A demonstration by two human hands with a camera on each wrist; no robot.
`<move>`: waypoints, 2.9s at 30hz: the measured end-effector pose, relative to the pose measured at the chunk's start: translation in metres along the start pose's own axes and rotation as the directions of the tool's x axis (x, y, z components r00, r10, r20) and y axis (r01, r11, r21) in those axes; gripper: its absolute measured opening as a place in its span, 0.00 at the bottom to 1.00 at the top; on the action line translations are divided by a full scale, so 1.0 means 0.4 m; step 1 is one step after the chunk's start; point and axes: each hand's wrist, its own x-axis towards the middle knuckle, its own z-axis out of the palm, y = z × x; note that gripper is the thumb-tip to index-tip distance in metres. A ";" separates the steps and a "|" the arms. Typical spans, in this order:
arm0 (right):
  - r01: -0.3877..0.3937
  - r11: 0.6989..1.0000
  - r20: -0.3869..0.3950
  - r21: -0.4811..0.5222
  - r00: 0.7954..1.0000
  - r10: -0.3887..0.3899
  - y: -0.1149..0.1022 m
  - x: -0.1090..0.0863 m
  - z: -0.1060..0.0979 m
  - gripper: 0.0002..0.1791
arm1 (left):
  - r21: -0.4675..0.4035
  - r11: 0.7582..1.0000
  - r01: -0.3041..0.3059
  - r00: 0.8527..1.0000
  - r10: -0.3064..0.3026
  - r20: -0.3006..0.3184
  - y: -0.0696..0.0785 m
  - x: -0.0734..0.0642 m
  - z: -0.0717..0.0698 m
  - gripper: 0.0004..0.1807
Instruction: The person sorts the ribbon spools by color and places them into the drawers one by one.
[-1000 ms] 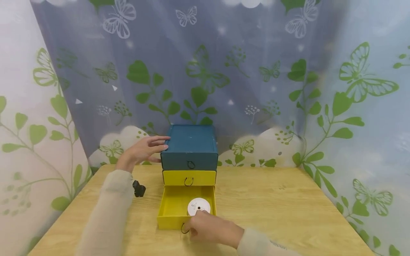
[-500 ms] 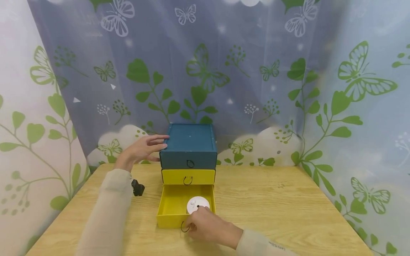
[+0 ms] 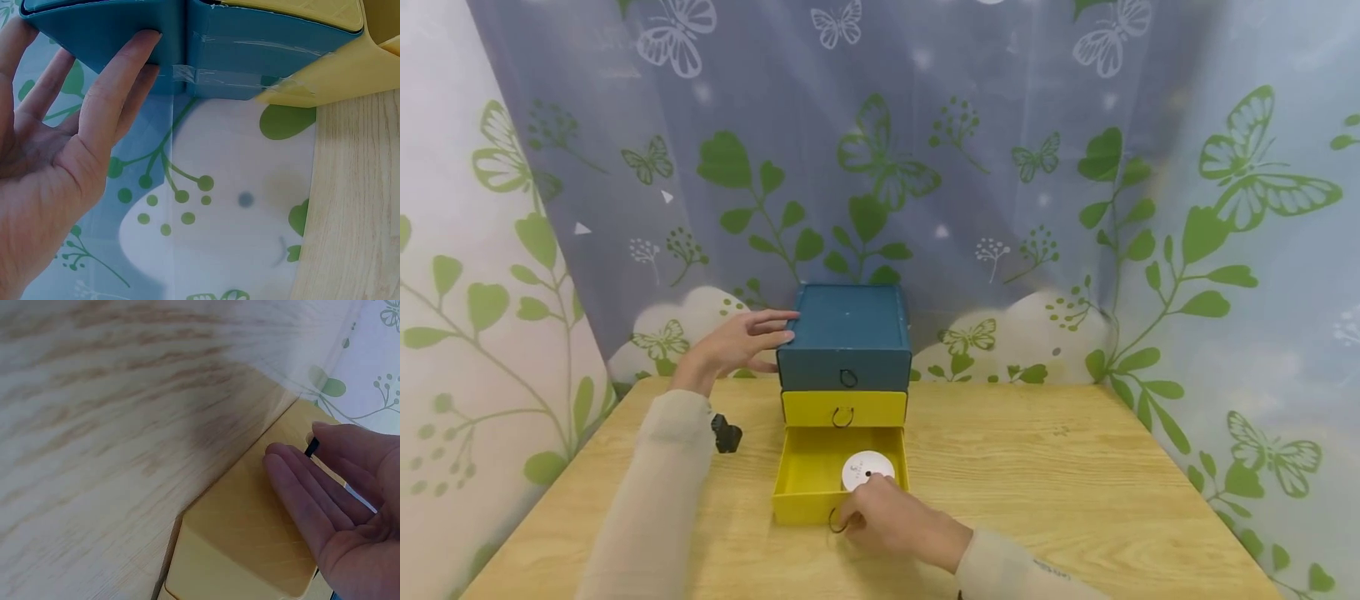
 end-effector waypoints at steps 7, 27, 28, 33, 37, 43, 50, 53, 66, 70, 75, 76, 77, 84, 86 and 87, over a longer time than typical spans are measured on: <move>-0.015 0.999 -0.039 0.041 0.999 0.016 0.014 -0.001 -0.002 0.05 | 0.010 1.000 -0.005 1.000 0.005 -0.001 0.003 0.004 0.004 0.35; -0.091 0.978 -0.087 0.189 0.990 0.109 0.065 0.031 0.000 0.02 | -0.003 1.000 0.009 1.000 -0.009 -0.011 0.003 -0.003 0.005 0.35; -0.092 0.977 -0.091 0.192 0.990 0.111 0.068 0.033 0.000 0.03 | -0.004 1.000 0.008 1.000 -0.008 -0.009 0.003 -0.003 0.005 0.35; -0.087 0.976 -0.113 0.202 0.987 0.111 0.080 0.043 -0.002 0.03 | -0.010 1.000 0.005 1.000 -0.005 -0.010 0.003 -0.004 0.003 0.35; -0.085 0.974 -0.131 0.209 0.985 0.114 0.093 0.055 -0.001 0.02 | -0.014 1.000 0.007 1.000 -0.007 -0.009 0.003 -0.003 0.004 0.36; -0.100 0.974 -0.158 0.202 0.978 0.133 0.107 0.077 0.001 0.03 | 0.005 1.000 0.002 1.000 -0.002 -0.010 0.004 -0.004 0.004 0.35; -0.159 0.959 -0.144 0.236 0.970 0.196 0.125 0.097 -0.001 0.03 | 0.005 1.000 -0.003 1.000 0.003 -0.011 0.000 -0.003 0.001 0.35; -0.196 0.947 -0.130 0.256 0.964 0.234 0.130 0.103 -0.005 0.02 | 0.011 1.000 -0.009 1.000 0.009 -0.005 -0.002 -0.001 0.000 0.36; -0.241 0.919 -0.159 0.312 0.941 0.300 0.145 0.121 -0.003 0.02 | 0.012 1.000 -0.012 1.000 0.012 -0.002 -0.004 0.001 0.004 0.36; -0.254 0.912 -0.173 0.323 0.931 0.321 0.154 0.126 0.003 0.03 | 0.007 1.000 -0.010 1.000 0.010 -0.004 -0.003 0.000 0.005 0.36; -0.280 0.897 -0.174 0.342 0.919 0.353 0.164 0.132 0.010 0.05 | 0.012 1.000 -0.017 1.000 0.017 0.000 0.000 -0.003 0.007 0.35; -0.282 0.896 -0.175 0.343 0.918 0.355 0.166 0.133 0.012 0.05 | 0.013 1.000 -0.017 1.000 0.017 -0.001 0.000 -0.003 0.007 0.35; -0.283 0.895 -0.175 0.344 0.918 0.357 0.166 0.134 0.012 0.05 | 0.014 1.000 -0.017 1.000 0.017 -0.001 -0.001 -0.003 0.007 0.35; -0.274 0.901 -0.186 0.337 0.918 0.349 0.167 0.136 0.016 0.05 | 0.004 1.000 -0.012 1.000 0.012 -0.009 -0.003 -0.002 0.004 0.36; -0.266 0.905 -0.183 0.332 0.923 0.338 0.166 0.136 0.014 0.05 | 0.005 1.000 -0.013 1.000 0.014 -0.010 -0.002 -0.003 0.004 0.36; -0.267 0.905 -0.174 0.331 0.925 0.337 0.167 0.134 0.013 0.06 | 0.009 1.000 -0.016 1.000 0.016 -0.010 -0.002 -0.004 0.004 0.36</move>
